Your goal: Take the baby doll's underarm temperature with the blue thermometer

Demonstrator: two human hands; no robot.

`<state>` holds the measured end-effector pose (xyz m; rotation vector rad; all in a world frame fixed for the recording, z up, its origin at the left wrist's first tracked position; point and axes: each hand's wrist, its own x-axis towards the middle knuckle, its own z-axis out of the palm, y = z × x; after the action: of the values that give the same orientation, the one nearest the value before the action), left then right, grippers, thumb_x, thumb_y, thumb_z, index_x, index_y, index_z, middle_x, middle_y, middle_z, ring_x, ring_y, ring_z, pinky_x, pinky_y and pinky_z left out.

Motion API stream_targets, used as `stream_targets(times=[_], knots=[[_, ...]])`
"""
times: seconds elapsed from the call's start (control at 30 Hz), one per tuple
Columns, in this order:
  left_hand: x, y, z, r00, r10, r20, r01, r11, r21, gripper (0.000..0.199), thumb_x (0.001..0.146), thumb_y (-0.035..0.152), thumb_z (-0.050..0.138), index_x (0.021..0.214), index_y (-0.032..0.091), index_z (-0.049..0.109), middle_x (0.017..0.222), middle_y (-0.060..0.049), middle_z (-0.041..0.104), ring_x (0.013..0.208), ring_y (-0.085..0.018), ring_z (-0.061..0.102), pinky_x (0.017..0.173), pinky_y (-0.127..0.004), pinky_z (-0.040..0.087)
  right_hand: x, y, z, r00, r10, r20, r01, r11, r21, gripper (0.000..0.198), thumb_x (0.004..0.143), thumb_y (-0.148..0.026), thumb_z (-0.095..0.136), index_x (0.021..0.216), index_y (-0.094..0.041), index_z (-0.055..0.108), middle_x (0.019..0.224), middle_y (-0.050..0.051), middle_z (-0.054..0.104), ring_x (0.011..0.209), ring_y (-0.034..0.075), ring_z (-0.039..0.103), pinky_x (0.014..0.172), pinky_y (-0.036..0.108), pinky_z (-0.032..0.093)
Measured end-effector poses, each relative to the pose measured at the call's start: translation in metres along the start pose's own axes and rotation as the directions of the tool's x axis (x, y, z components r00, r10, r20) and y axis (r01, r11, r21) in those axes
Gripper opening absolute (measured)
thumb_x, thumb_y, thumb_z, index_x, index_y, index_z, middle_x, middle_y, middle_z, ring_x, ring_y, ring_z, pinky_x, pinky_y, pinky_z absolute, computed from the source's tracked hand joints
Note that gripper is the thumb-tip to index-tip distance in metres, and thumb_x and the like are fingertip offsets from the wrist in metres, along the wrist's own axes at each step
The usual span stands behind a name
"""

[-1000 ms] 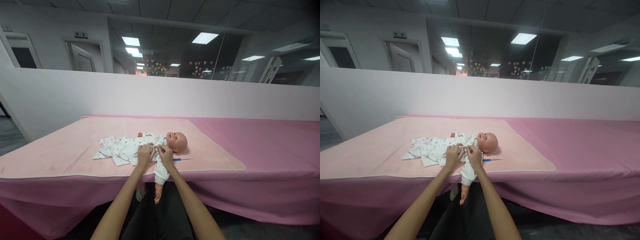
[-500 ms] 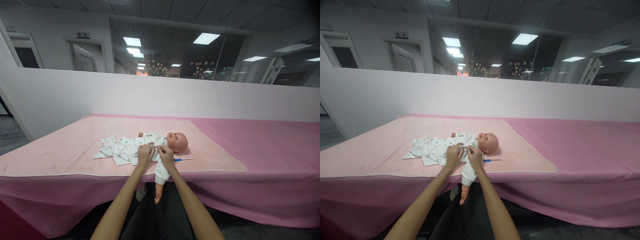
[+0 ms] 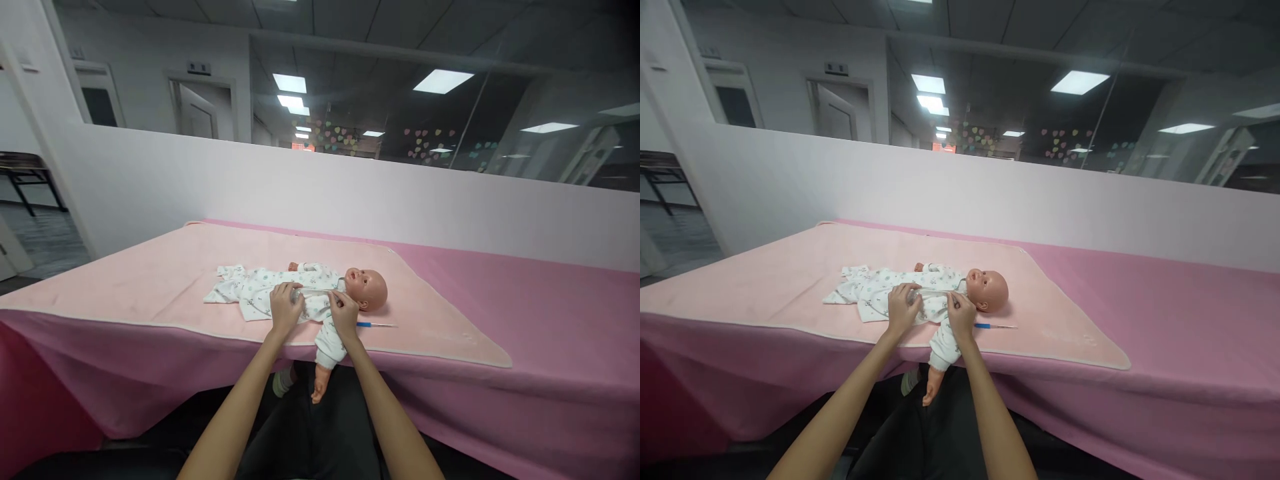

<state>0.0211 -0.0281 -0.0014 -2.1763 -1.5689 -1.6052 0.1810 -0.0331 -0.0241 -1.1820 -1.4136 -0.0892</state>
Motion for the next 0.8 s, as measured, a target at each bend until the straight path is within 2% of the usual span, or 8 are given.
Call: stream_targets(times=[0.1,0.2,0.33,0.43,0.53,0.67,0.8], knots=[[-0.004,-0.006,-0.006,0.999,-0.040,-0.004,0.041,0.999,0.019,0.016,0.076,0.022,0.049,0.087,0.025,0.060,0.095,-0.003,0.059,0.095,-0.022,0.049,0.082,-0.037,0.035,-0.002,0.001,-0.002,0.999,-0.031,-0.015,0.030,0.999,-0.044,0.027,0.085,-0.029,0.044,0.085,-0.016,0.068,0.080,0.007,0.066,0.070,0.017,0.059,0.065,0.026,0.044],[-0.007,-0.008,-0.008,0.999,-0.025,0.040,0.024,0.999,0.027,0.016,0.075,0.021,0.048,0.086,0.025,0.060,0.096,-0.002,0.059,0.096,-0.022,0.048,0.082,-0.037,0.035,0.000,-0.004,-0.002,0.994,-0.106,-0.038,0.099,0.983,-0.153,0.030,0.085,-0.020,0.038,0.096,-0.017,0.066,0.095,0.010,0.063,0.083,0.019,0.059,0.067,0.027,0.045],[-0.007,-0.006,-0.008,0.997,-0.032,0.076,0.029,0.999,0.041,0.013,0.073,0.020,0.051,0.083,0.025,0.058,0.095,-0.002,0.059,0.096,-0.023,0.046,0.082,-0.038,0.034,0.003,-0.027,0.010,0.976,-0.201,0.085,0.212,0.967,-0.139,0.037,0.082,-0.012,0.036,0.104,-0.021,0.064,0.107,0.008,0.060,0.091,0.018,0.058,0.068,0.025,0.046],[-0.008,-0.005,-0.009,0.997,-0.020,0.077,0.017,0.999,0.047,0.010,0.073,0.021,0.051,0.080,0.024,0.057,0.094,-0.002,0.059,0.096,-0.023,0.046,0.082,-0.037,0.034,-0.001,-0.045,0.026,0.986,-0.149,0.072,0.153,0.987,-0.048,0.035,0.080,-0.013,0.037,0.100,-0.020,0.065,0.108,0.009,0.060,0.095,0.018,0.057,0.074,0.028,0.047],[-0.009,-0.006,-0.010,0.997,-0.006,0.073,0.002,0.998,0.058,0.008,0.073,0.021,0.051,0.078,0.023,0.056,0.092,-0.002,0.059,0.094,-0.022,0.047,0.082,-0.036,0.034,-0.009,-0.048,0.039,0.991,-0.087,0.102,0.087,0.996,0.012,0.030,0.077,-0.014,0.040,0.088,-0.018,0.068,0.103,0.010,0.061,0.091,0.020,0.058,0.076,0.031,0.047],[-0.010,-0.008,-0.009,0.998,-0.004,0.071,0.000,0.999,0.050,0.008,0.074,0.020,0.050,0.079,0.023,0.055,0.090,-0.001,0.059,0.091,-0.021,0.047,0.081,-0.036,0.034,-0.013,-0.041,0.044,0.991,-0.042,0.128,0.037,0.998,0.046,0.025,0.074,-0.016,0.044,0.082,-0.018,0.068,0.098,0.010,0.062,0.082,0.019,0.059,0.072,0.030,0.047],[-0.010,-0.010,-0.008,0.998,-0.003,0.059,0.002,1.000,0.027,0.007,0.076,0.022,0.050,0.082,0.023,0.054,0.090,0.000,0.060,0.091,-0.020,0.048,0.081,-0.035,0.034,-0.011,-0.040,0.043,0.986,-0.049,0.156,0.037,0.996,0.080,0.023,0.074,-0.017,0.046,0.082,-0.019,0.067,0.092,0.007,0.063,0.083,0.019,0.058,0.074,0.030,0.046]])
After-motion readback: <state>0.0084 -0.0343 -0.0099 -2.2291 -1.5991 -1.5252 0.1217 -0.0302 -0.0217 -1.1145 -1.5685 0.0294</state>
